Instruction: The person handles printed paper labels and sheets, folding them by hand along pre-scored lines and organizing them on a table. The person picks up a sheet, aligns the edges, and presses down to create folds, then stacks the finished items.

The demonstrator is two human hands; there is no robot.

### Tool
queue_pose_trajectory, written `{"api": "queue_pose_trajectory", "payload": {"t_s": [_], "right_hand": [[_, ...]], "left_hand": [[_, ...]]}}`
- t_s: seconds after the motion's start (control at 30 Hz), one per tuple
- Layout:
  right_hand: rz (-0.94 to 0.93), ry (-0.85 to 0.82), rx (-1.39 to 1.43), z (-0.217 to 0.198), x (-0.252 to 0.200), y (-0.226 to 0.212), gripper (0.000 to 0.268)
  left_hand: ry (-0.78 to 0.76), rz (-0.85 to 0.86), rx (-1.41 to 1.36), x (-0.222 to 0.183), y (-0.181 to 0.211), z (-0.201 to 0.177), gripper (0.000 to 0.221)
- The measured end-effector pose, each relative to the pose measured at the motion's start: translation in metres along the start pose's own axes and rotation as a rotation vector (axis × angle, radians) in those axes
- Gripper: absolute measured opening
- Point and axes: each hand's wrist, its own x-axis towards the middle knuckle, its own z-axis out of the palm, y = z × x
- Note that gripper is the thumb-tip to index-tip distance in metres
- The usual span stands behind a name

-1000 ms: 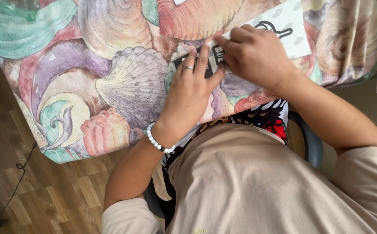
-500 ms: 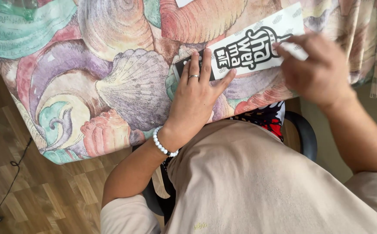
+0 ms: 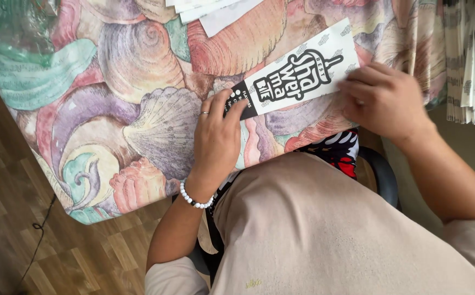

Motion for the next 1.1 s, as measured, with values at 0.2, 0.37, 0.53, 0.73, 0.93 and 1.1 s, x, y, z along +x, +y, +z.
{"api": "queue_pose_trajectory", "payload": {"t_s": [0.2,0.37,0.53,0.73,0.93,1.1], "right_hand": [[-0.144,0.109,0.224,0.02,0.104,-0.079,0.023],[0.022,0.111,0.237,0.038,0.077,-0.017,0.018],[0.166,0.067,0.059,0.043,0.047,0.052,0.02],[-0.044,0.217,0.029,0.025,0.096,-0.009,0.028],[-0.189,0.152,0.135,0.044,0.108,-0.035,0.03],[-0.152,-0.025,0.418,-0.001,0.095,-0.004,0.028]], "left_hand": [[0.07,-0.005,0.183,0.017,-0.011,0.016,0.029],[0.037,-0.027,0.219,0.022,-0.007,0.015,0.036],[-0.021,-0.06,0.166,0.034,-0.007,0.004,0.035],[-0.129,-0.107,-0.069,0.054,-0.033,0.015,0.043],[-0.169,-0.131,-0.212,0.049,-0.018,0.011,0.033],[0.02,-0.052,-0.092,0.032,-0.034,0.012,0.01]]}}
